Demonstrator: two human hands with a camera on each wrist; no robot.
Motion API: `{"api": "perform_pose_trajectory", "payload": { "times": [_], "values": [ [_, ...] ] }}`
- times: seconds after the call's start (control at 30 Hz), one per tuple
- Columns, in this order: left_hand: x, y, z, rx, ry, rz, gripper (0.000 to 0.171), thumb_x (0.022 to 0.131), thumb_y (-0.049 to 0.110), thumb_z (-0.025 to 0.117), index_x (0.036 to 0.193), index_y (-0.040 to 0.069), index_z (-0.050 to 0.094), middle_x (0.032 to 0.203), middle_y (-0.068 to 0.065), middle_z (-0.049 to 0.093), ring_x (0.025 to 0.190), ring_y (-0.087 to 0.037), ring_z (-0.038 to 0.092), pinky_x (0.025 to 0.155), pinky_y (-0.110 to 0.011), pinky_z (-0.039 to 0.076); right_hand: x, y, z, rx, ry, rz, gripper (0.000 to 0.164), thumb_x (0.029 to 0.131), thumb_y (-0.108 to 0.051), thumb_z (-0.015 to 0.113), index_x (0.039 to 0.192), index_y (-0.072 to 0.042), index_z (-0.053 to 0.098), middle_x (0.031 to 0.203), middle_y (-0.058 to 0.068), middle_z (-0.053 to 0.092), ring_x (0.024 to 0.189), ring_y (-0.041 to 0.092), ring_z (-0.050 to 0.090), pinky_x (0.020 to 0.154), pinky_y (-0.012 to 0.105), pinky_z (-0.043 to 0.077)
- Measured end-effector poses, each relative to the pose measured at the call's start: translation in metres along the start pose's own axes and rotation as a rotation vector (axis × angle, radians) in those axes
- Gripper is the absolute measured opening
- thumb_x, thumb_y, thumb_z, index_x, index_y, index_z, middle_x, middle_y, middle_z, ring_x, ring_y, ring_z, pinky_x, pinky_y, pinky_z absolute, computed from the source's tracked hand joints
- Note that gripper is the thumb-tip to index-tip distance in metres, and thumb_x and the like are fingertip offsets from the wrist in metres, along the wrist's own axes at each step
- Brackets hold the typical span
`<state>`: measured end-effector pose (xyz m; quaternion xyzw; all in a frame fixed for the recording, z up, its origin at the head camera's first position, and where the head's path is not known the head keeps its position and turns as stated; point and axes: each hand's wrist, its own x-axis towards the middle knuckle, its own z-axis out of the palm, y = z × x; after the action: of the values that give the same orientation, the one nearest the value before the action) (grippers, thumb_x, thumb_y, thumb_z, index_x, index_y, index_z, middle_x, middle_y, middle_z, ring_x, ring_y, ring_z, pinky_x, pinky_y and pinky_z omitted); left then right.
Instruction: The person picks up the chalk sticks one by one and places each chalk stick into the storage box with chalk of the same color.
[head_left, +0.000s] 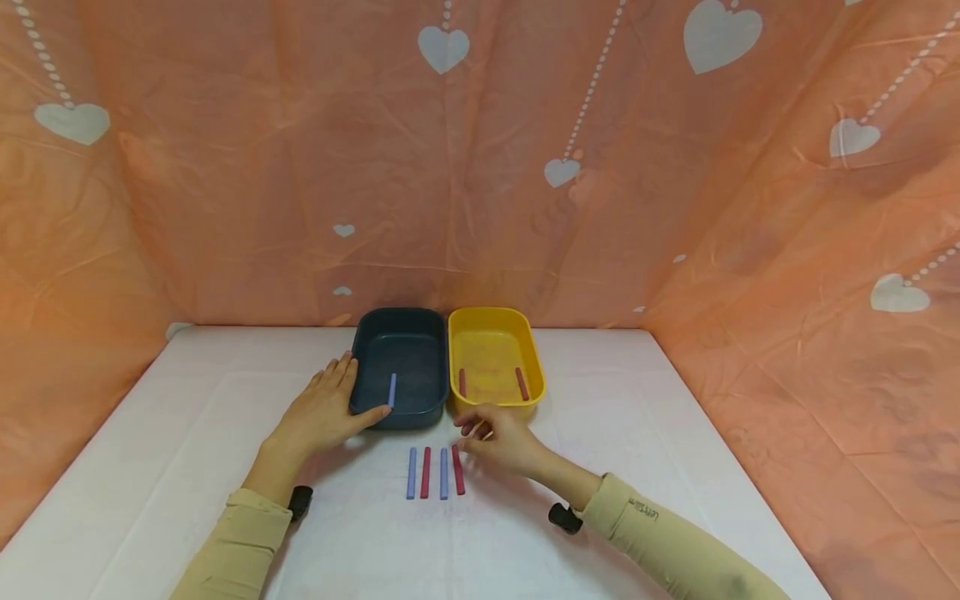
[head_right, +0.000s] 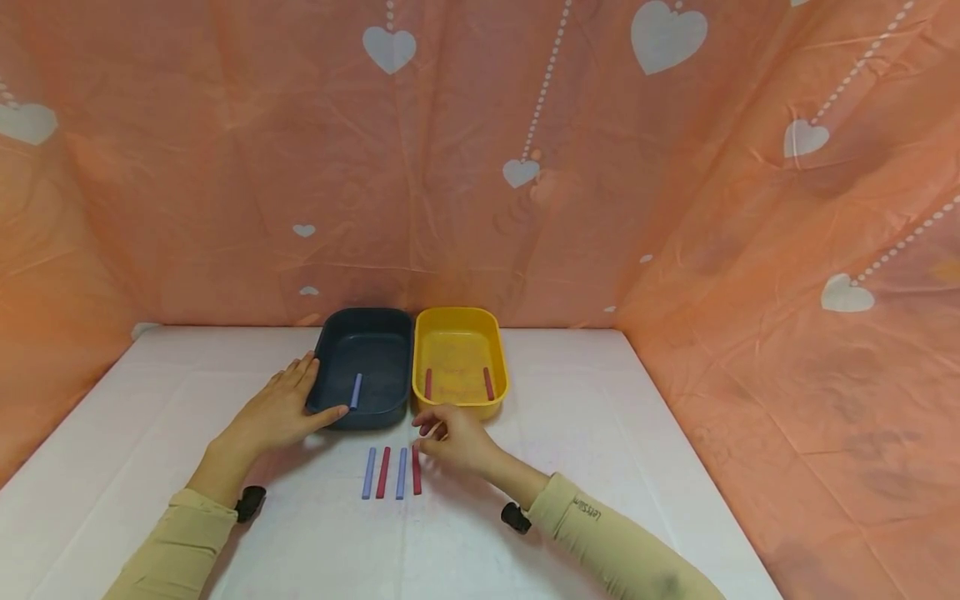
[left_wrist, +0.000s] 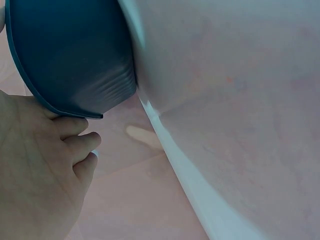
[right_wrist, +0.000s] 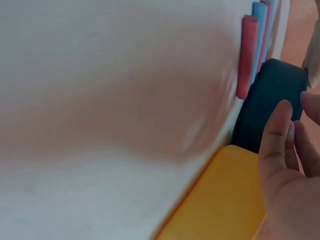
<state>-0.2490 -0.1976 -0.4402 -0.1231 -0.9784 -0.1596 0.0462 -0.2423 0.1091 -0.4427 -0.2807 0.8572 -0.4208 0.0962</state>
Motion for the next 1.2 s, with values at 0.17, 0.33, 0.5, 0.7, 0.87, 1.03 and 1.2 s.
{"api": "perform_pose_trajectory", "payload": {
  "times": [0.17,0.33,0.5,0.7,0.87,1.03,1.2],
  "values": [
    [-0.001,0.002,-0.002,-0.002,-0.004,0.003,0.114,0.079,0.079,0.044,0.147,-0.009,0.018,0.155,-0.026,0.013,0.141,-0.043,0.015,0.113,-0.056,0.014,0.001,0.004,0.005,0.004,-0.025,0.029,0.029,0.085,-0.015,0.072,0.111,-0.004,0.065,0.091,-0.001,0.065,0.073,0.010,0.060,0.066,0.021,0.053],
    [-0.001,0.004,-0.004,-0.001,-0.006,0.001,0.114,0.079,0.079,0.043,0.146,-0.010,0.018,0.155,-0.026,0.013,0.141,-0.043,0.014,0.113,-0.056,0.015,0.002,0.009,0.009,-0.028,-0.041,0.036,0.025,0.084,-0.012,0.072,0.108,-0.006,0.065,0.086,-0.004,0.064,0.071,0.009,0.059,0.065,0.021,0.053],
    [0.000,0.003,-0.002,0.002,-0.007,-0.001,0.115,0.079,0.080,0.042,0.147,-0.010,0.017,0.155,-0.026,0.013,0.141,-0.043,0.014,0.113,-0.056,0.015,0.003,0.013,0.013,-0.059,-0.068,0.062,0.025,0.085,-0.015,0.072,0.108,-0.011,0.066,0.086,-0.007,0.062,0.074,0.009,0.057,0.068,0.020,0.051],
    [0.000,0.002,-0.001,0.001,-0.001,0.000,0.115,0.078,0.080,0.042,0.147,-0.009,0.018,0.155,-0.026,0.014,0.141,-0.043,0.014,0.113,-0.056,0.015,0.004,0.014,0.017,-0.091,-0.084,0.077,0.023,0.085,-0.019,0.072,0.106,-0.013,0.066,0.084,-0.009,0.061,0.073,0.009,0.056,0.067,0.020,0.051],
    [0.000,0.001,-0.001,0.005,0.000,-0.001,0.115,0.078,0.081,0.041,0.147,-0.009,0.018,0.155,-0.026,0.014,0.141,-0.043,0.014,0.113,-0.056,0.015,0.005,0.012,0.019,-0.123,-0.080,0.059,0.024,0.083,-0.020,0.074,0.104,-0.012,0.067,0.083,-0.008,0.060,0.071,0.007,0.055,0.066,0.020,0.049],
    [-0.001,0.001,-0.001,0.005,0.000,-0.002,0.115,0.079,0.080,0.042,0.147,-0.010,0.018,0.154,-0.026,0.014,0.141,-0.044,0.015,0.113,-0.056,0.015,0.007,0.012,0.020,-0.174,-0.086,0.060,0.024,0.081,-0.024,0.076,0.101,-0.013,0.068,0.082,-0.007,0.058,0.071,0.007,0.052,0.065,0.019,0.047],
    [-0.001,0.001,-0.001,0.001,0.000,-0.004,0.115,0.079,0.079,0.043,0.146,-0.010,0.018,0.154,-0.026,0.014,0.141,-0.043,0.014,0.113,-0.056,0.015,0.008,0.012,0.021,-0.216,-0.081,0.039,0.024,0.080,-0.024,0.077,0.099,-0.013,0.069,0.082,-0.005,0.056,0.070,0.007,0.050,0.063,0.019,0.044]
  ]
}}
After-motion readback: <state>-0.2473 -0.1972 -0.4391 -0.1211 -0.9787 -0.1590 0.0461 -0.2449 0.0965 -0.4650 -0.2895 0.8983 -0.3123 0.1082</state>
